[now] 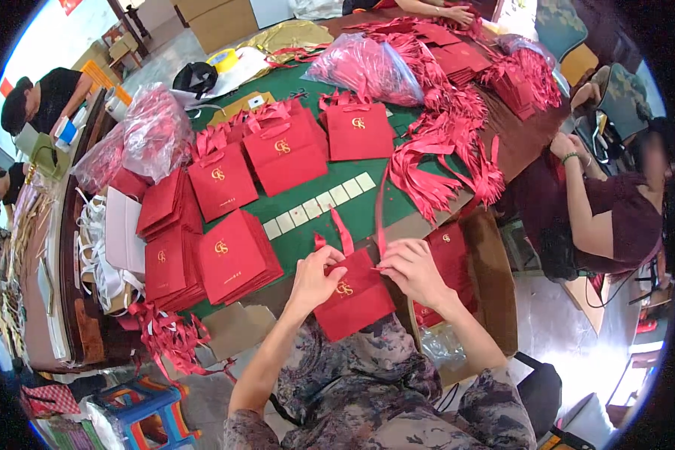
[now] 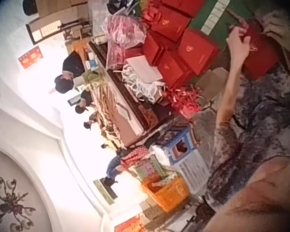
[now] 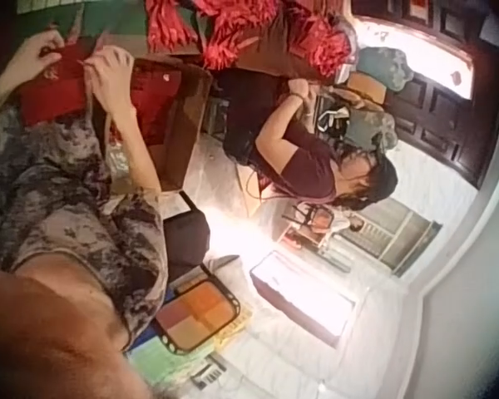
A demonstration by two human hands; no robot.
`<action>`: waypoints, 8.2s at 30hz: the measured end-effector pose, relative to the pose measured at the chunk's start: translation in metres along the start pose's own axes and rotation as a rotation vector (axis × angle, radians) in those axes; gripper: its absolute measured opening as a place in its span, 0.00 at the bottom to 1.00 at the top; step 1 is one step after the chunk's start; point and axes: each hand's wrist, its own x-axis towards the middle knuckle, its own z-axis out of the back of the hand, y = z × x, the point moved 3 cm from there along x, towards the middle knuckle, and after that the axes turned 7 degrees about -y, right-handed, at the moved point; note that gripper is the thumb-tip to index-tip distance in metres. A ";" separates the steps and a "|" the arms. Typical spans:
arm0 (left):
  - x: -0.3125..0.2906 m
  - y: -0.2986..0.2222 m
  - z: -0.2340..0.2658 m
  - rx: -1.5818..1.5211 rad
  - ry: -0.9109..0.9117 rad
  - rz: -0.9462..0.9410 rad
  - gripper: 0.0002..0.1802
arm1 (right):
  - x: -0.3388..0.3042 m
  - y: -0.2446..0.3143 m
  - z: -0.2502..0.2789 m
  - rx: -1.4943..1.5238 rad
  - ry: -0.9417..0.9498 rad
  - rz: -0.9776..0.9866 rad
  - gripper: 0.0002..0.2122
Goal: The person attaches ribbon handles to red paper gift bags by hand and places the assembled bags into a cardboard box.
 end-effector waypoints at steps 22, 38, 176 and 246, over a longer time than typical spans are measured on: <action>0.000 -0.010 0.003 -0.169 0.068 0.113 0.12 | 0.018 0.032 -0.043 -0.090 0.026 -0.150 0.05; -0.007 -0.018 0.000 -0.236 0.050 0.121 0.10 | 0.008 0.046 -0.048 -0.250 -0.040 -0.189 0.08; -0.040 -0.024 0.034 0.044 -0.266 -0.154 0.09 | 0.054 0.059 -0.029 0.116 -0.124 -0.342 0.06; -0.013 -0.027 0.006 -0.249 -0.427 0.024 0.32 | 0.066 -0.031 -0.036 0.836 -0.301 -0.804 0.09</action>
